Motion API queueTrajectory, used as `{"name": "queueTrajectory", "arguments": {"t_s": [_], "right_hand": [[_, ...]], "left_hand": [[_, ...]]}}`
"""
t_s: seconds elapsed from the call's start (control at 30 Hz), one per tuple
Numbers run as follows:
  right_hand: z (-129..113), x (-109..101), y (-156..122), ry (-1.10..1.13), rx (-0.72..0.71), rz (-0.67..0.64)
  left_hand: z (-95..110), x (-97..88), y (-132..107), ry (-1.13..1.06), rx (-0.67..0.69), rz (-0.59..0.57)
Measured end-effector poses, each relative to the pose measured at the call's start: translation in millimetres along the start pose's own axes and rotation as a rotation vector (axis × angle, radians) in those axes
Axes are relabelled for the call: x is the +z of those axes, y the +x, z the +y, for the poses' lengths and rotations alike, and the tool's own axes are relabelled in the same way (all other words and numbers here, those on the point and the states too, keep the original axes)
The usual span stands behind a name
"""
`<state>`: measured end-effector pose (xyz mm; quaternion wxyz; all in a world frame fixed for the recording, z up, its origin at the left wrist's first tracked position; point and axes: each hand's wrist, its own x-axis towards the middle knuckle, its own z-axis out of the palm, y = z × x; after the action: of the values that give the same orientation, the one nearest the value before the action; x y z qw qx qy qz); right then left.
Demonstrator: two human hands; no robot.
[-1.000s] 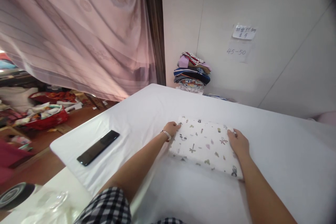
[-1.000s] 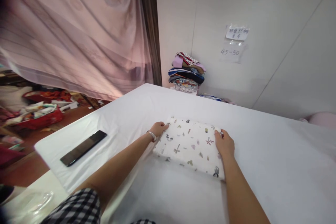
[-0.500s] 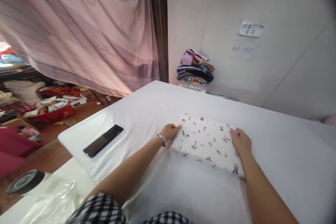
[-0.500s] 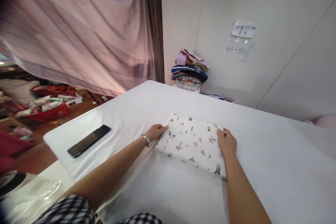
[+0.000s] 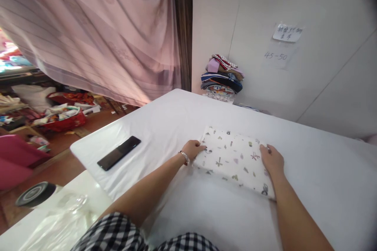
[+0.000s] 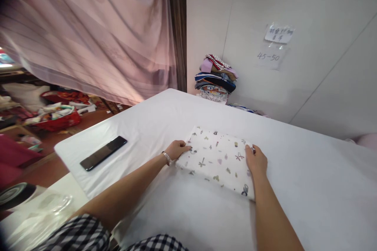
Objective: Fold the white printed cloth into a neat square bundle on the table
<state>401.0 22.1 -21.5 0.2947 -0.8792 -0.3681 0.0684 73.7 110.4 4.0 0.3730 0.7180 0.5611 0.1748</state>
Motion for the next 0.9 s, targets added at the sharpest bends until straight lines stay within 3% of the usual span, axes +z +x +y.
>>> {"name": "queueTrajectory", "arguments": {"t_s": [0.3,0.77,0.9], "right_hand": [[1,0,0,0.001,-0.007,-0.005],[3,-3,-3,0.008,-0.031,-0.051],[4,-3,-3,0.009,-0.039,-0.056]], "left_hand": [[-4,-0.8,-21,0.059,-0.021,0.049],[-1,-7.9,-21,0.146,-0.009,-0.028],[11,-12.5,-24,0.246,0.012,0.015]]}}
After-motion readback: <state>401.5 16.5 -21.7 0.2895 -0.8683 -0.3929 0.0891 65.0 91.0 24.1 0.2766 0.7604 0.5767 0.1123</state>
